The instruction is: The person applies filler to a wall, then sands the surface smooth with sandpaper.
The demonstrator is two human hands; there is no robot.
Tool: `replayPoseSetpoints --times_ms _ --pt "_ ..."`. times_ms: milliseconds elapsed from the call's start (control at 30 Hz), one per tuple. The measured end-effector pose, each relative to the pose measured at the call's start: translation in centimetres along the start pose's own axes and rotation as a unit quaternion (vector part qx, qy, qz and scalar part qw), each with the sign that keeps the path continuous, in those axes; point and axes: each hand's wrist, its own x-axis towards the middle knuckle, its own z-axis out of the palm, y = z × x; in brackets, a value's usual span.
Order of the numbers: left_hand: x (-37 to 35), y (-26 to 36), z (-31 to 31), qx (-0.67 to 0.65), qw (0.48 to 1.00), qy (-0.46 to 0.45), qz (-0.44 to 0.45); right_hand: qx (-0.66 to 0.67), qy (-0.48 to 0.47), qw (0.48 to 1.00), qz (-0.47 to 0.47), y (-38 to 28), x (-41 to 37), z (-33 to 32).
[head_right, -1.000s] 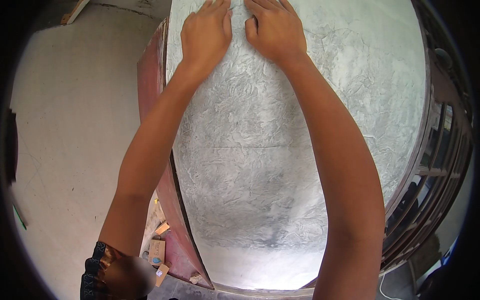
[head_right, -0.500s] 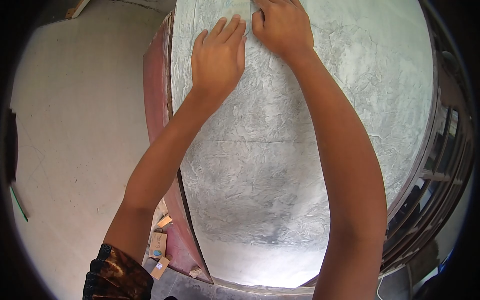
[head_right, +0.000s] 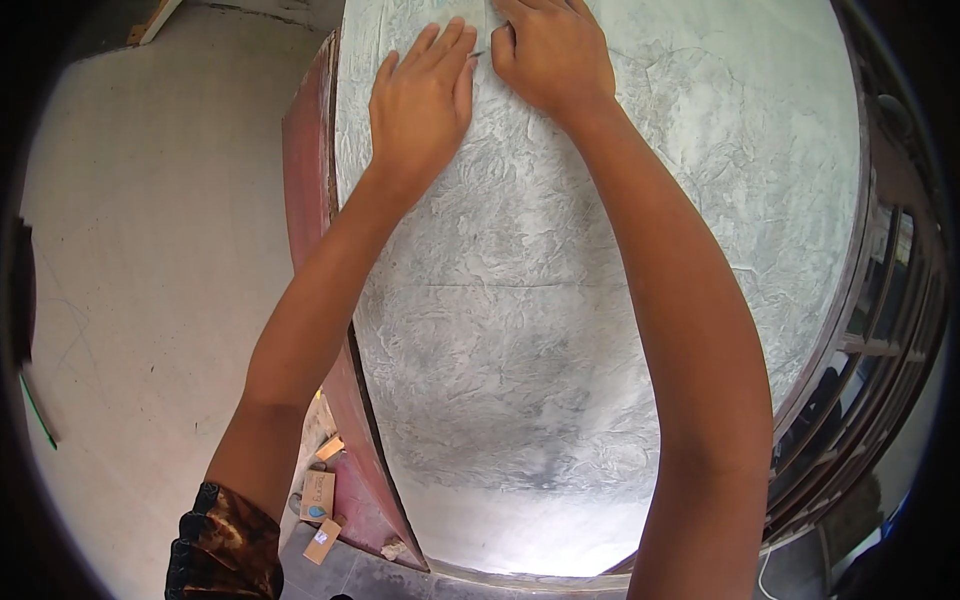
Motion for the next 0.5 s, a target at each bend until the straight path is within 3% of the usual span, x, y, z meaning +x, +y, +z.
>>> replayPoseSetpoints --times_ms 133,233,333,500 --pt "5.1 -2.0 1.7 -0.021 0.999 -0.005 -0.032 -0.001 -0.005 1.0 -0.008 -0.1 -0.1 -0.1" --pt "2.3 -0.3 1.7 -0.003 0.998 0.069 -0.011 0.005 -0.006 1.0 -0.008 0.1 -0.1 0.0" --pt "-1.7 1.5 0.0 -0.012 0.999 -0.002 -0.034 -0.002 -0.01 1.0 -0.001 0.0 -0.1 0.0" --pt "5.5 -2.2 1.8 -0.007 0.999 0.027 -0.019 0.001 -0.018 1.0 0.002 -0.2 -0.2 -0.2"
